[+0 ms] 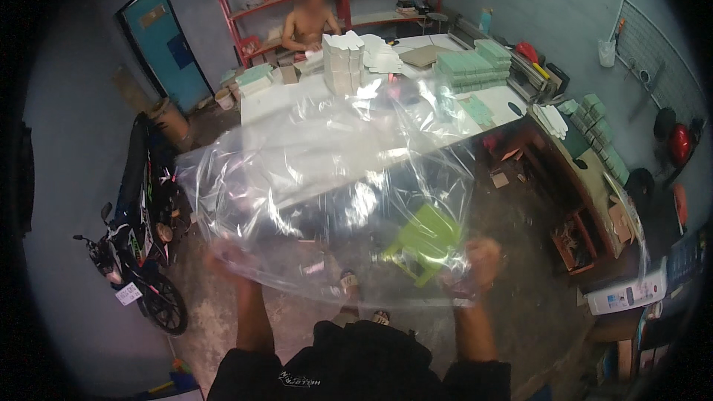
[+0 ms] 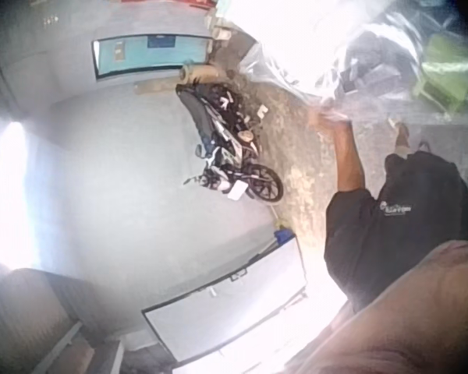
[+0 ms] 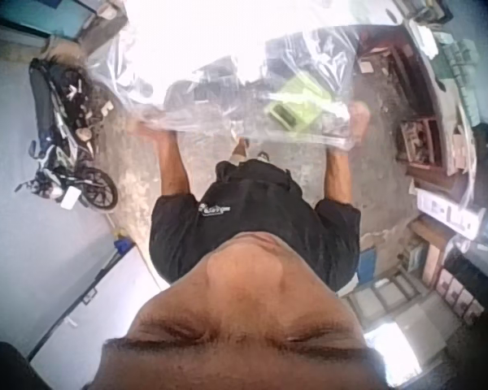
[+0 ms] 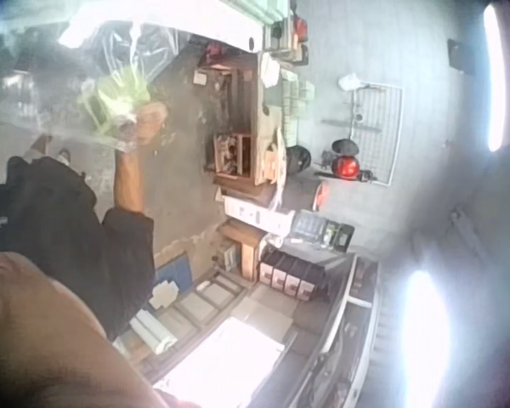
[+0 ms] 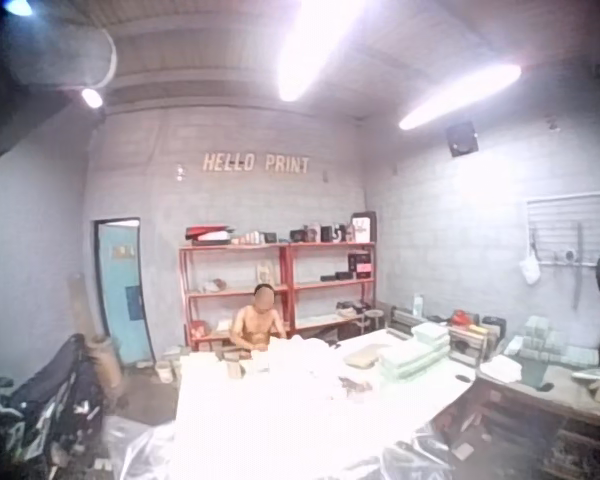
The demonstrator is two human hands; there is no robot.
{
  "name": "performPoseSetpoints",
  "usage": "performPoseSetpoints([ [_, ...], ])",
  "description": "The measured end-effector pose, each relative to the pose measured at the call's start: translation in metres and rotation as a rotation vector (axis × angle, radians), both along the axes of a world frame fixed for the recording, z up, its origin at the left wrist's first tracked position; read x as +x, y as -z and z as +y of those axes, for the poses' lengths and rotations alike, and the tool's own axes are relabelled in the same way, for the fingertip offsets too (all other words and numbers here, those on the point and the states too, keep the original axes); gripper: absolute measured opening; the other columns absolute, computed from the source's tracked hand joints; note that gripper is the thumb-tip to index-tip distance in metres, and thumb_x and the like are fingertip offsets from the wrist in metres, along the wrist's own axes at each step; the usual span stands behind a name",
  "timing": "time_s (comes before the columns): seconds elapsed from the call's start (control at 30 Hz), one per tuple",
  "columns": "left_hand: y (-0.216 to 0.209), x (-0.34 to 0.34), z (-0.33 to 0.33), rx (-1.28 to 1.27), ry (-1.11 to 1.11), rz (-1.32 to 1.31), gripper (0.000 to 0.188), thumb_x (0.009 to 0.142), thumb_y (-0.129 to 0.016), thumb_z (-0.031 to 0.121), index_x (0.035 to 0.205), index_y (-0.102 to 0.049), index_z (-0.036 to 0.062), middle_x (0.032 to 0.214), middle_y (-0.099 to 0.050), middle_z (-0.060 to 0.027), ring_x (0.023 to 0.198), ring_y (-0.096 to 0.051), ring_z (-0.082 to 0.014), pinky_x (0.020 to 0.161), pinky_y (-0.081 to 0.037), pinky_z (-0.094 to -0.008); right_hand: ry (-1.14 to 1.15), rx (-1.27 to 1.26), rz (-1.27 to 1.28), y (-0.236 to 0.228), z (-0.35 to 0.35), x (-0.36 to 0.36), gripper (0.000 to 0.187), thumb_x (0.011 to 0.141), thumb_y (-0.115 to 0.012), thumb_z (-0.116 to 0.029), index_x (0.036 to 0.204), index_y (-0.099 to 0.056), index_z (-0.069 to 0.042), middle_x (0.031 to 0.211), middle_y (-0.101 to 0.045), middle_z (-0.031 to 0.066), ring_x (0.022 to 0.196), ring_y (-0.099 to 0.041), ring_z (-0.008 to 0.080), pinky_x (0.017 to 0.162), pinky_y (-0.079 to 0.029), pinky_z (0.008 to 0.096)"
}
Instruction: The person wraps stacks of light green rectangular items in a clear plastic bag on a white table. They repeatedly pick up stacks, place them into the bag, and smooth the plastic to enclose the items.
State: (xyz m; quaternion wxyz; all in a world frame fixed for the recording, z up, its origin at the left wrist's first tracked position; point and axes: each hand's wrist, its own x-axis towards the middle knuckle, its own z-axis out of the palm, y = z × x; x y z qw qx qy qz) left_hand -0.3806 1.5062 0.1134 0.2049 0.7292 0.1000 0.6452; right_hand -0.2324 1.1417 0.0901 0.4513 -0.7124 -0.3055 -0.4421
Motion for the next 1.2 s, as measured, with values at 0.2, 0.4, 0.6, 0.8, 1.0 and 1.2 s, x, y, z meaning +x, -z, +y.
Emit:
performPoseSetpoints([
  [0.2, 0.297, -0.09, 0.028, 0.14, 0.489, 1.885, 0.031, 0.086, -0.066, 0.017, 0.115, -0.076, 0.0114, 0.117, -0.073, -0.0189, 0.104, -0.071, -0.0423, 0.09, -0.056, -0.0509, -0.262, -1.419, 1.14, 0.309, -0.101, -0.029, 0.027, 0.086, -0.066, -0.014, 0.11, -0.077, -0.009, 0.106, -0.073, 0.023, 0.1, -0.069, 0.0415, 0.088, -0.055, 0.0514],
  [0.4, 0.287, -0.107, -0.045, -0.795, 0.405, 1.247, 0.035, 0.089, -0.064, 0.014, 0.122, -0.072, 0.006, 0.116, -0.074, -0.0201, 0.109, -0.071, -0.0349, 0.098, -0.056, -0.0441, -0.131, 0.239, 1.586, 0.385, -0.15, -0.091, 0.036, 0.091, -0.063, -0.009, 0.126, -0.07, -0.002, 0.097, -0.074, 0.0147, 0.093, -0.072, 0.0325, 0.089, -0.059, 0.0463],
  [0.6, 0.225, -0.099, 0.031, -1.804, 1.236, 0.565, 0.047, 0.093, -0.064, 0.008, 0.136, -0.055, -0.0075, 0.114, -0.072, -0.0145, 0.098, -0.073, -0.0275, 0.087, -0.059, -0.0384, -1.403, 0.972, 1.883, 0.205, -0.085, -0.037, 0.05, 0.092, -0.063, -0.005, 0.14, -0.052, 0.003, 0.096, -0.07, 0.0086, 0.072, -0.067, 0.0138, 0.068, -0.058, 0.0277],
  [0.8, 0.19, -0.082, 0.037, -1.296, 0.895, 1.096, 0.04, 0.09, -0.071, 0.009, 0.129, -0.065, 0.0, 0.113, -0.072, -0.0114, 0.099, -0.071, -0.0215, 0.086, -0.058, -0.0369, -0.788, -0.296, 1.699, 0.176, -0.103, -0.025, 0.044, 0.091, -0.071, -0.011, 0.134, -0.062, -0.004, 0.096, -0.071, 0.0088, 0.073, -0.067, 0.0154, 0.068, -0.056, 0.0346],
  [1.0, 0.218, -0.041, 0.02, -0.622, 0.627, 1.285, 0.035, 0.091, -0.072, 0.011, 0.124, -0.07, -0.0014, 0.109, -0.074, -0.0089, 0.09, -0.071, -0.0228, 0.085, -0.057, -0.0355, -0.131, -0.567, 1.317, 0.244, -0.082, -0.038, 0.033, 0.091, -0.066, -0.006, 0.124, -0.071, -0.006, 0.098, -0.073, 0.0121, 0.085, -0.071, 0.0229, 0.079, -0.056, 0.0407],
  [1.2, 0.26, -0.038, 0.076, -1.851, 1.219, 0.657, 0.047, 0.092, -0.068, 0.009, 0.137, -0.062, -0.0047, 0.109, -0.073, -0.013, 0.094, -0.071, -0.0257, 0.09, -0.057, -0.037, -0.668, 0.696, 1.774, 0.236, -0.034, -0.021, 0.049, 0.089, -0.068, -0.006, 0.135, -0.061, 0.008, 0.112, -0.073, 0.0167, 0.097, -0.072, 0.0274, 0.084, -0.058, 0.0388],
])
